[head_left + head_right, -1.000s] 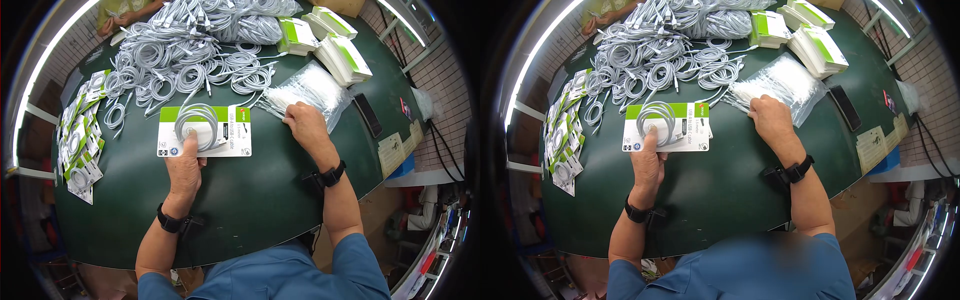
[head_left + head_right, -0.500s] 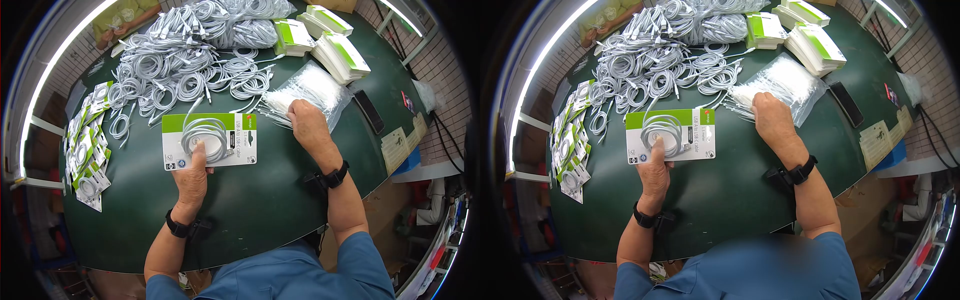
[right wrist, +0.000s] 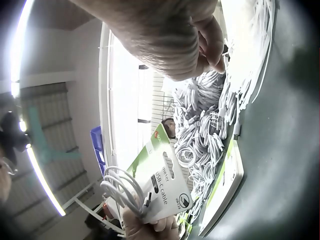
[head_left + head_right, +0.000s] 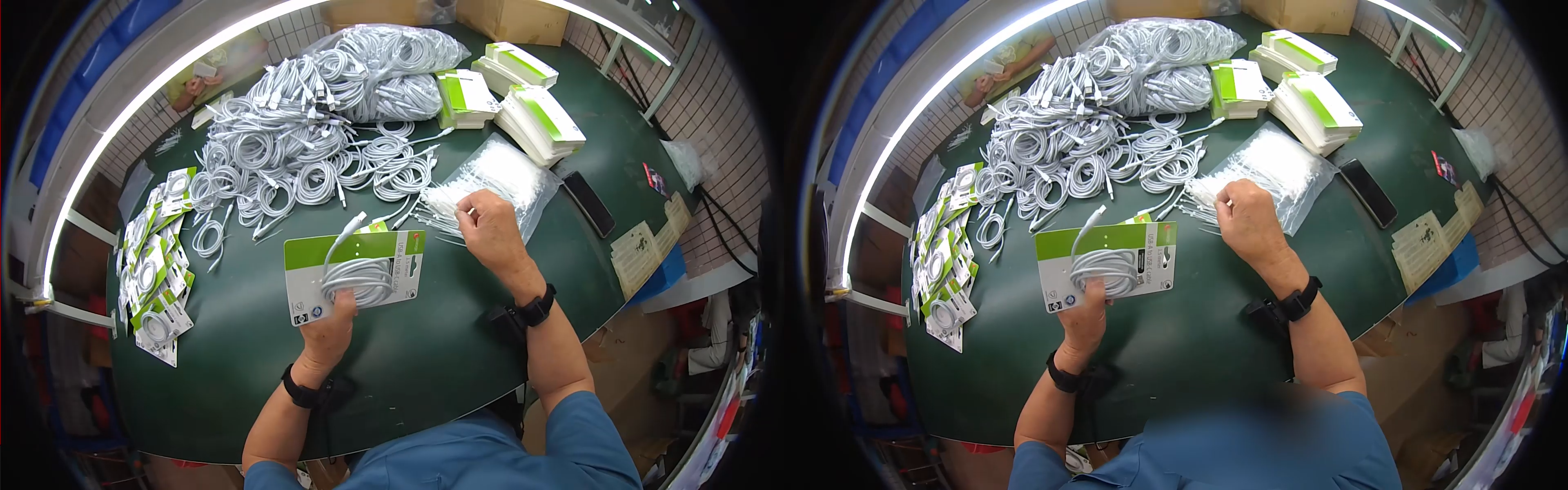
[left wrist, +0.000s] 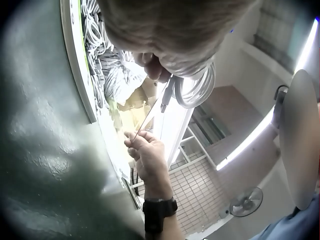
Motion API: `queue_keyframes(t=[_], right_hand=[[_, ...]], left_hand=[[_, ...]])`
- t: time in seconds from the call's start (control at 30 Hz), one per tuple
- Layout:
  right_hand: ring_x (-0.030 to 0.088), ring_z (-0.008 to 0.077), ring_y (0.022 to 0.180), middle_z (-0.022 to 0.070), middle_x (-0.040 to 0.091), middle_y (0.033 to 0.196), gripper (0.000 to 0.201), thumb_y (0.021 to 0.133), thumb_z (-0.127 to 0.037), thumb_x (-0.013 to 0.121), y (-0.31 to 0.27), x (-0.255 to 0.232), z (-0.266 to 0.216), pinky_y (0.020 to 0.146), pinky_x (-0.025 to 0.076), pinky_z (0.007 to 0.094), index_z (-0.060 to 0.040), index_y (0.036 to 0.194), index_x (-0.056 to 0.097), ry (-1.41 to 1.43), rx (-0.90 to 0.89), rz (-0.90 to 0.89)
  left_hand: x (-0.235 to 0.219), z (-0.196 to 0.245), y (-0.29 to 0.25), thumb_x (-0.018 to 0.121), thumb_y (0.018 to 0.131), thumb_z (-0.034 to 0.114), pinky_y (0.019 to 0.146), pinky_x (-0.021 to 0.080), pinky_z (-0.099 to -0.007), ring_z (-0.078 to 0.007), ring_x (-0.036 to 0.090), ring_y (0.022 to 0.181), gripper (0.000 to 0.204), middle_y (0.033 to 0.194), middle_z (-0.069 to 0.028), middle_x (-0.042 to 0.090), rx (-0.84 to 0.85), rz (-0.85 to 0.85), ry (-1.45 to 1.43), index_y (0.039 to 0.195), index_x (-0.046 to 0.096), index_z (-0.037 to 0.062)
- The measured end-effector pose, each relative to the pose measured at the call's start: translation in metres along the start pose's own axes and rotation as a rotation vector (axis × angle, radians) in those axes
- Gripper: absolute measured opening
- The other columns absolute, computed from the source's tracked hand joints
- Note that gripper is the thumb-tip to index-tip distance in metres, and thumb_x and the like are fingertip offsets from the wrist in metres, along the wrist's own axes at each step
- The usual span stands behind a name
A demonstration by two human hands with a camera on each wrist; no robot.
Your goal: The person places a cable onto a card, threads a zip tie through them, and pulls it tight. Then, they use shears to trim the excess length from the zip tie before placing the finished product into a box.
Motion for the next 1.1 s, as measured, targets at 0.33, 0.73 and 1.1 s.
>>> queue_keyframes(t=[0.33,0.73,1.1], right_hand=[[0.072,0.0451,0.079,0.025,0.072,0.08,0.011,0.099,-0.009,0.072,-0.002,0.011,0.017,0.071,0.056,0.0501,0.0008,0.1,0.068,0.038,0.076,-0.035],[0.072,0.0381,0.082,0.0202,0.076,0.093,0.011,0.096,-0.007,0.075,0.0,-0.001,-0.002,0.074,0.058,0.0435,0.0013,0.102,0.078,0.019,-0.092,0.105],[0.074,0.0246,0.085,0.0109,0.076,0.096,0.016,0.088,0.003,0.081,0.002,-0.007,-0.032,0.075,0.059,0.0341,-0.0034,0.103,0.082,0.27,-0.261,0.1]], left_hand=[[0.004,0.008,-0.001,0.066,0.099,0.011,0.059,0.049,-0.0312,-0.0137,0.061,0.063,0.009,0.077,-0.0025,0.065,-0.072,-0.029,0.044,0.102,0.067,0.0021],[0.006,0.002,-0.002,0.066,0.096,0.01,0.064,0.05,-0.0344,-0.0181,0.062,0.065,0.007,0.076,-0.0033,0.065,-0.063,-0.046,0.045,0.098,0.067,0.004],[0.005,0.047,-0.012,0.084,0.079,0.0,0.061,0.054,-0.0354,-0.0227,0.068,0.065,0.029,0.084,-0.0091,0.074,0.593,-0.17,0.279,0.107,0.075,0.0011]])
Point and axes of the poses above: each hand's wrist, its own y-axis towards the middle knuckle, its own x-axis out of the palm, z = x × y, the point moved 7 cm from there along y, towards the middle knuckle
